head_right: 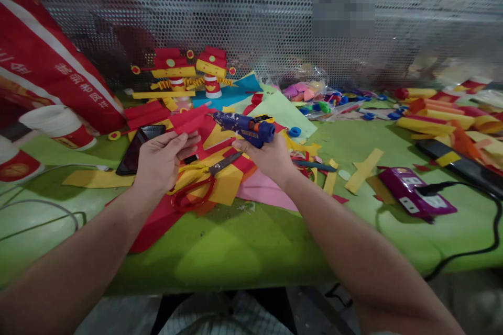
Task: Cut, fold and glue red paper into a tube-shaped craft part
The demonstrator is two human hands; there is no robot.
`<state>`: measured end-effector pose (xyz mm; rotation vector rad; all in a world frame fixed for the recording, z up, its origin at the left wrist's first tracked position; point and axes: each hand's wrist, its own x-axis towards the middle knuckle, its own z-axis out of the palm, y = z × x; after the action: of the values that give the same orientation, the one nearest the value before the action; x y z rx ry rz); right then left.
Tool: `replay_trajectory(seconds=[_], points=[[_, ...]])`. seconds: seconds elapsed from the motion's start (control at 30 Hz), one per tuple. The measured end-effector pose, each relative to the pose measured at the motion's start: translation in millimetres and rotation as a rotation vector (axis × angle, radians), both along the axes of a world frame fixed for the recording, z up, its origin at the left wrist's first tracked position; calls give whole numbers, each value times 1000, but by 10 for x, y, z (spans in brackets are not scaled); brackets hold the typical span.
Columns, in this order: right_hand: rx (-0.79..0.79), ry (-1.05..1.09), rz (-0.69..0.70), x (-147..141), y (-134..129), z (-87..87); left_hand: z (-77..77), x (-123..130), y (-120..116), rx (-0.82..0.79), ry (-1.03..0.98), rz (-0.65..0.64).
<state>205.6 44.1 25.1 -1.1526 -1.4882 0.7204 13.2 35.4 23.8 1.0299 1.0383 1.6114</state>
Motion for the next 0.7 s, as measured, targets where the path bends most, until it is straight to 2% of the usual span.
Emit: replay_trajectory(seconds=[0.23,0.47,0.7], points=[[8,-18,-42,57,61,-61,3,7,-5,-5,13,2],[-4,25,-36,45,52,8,9,5,-4,-3,7,-7],[-49,-32,-112,96,73,7,4,3,0,-3,5,-2]])
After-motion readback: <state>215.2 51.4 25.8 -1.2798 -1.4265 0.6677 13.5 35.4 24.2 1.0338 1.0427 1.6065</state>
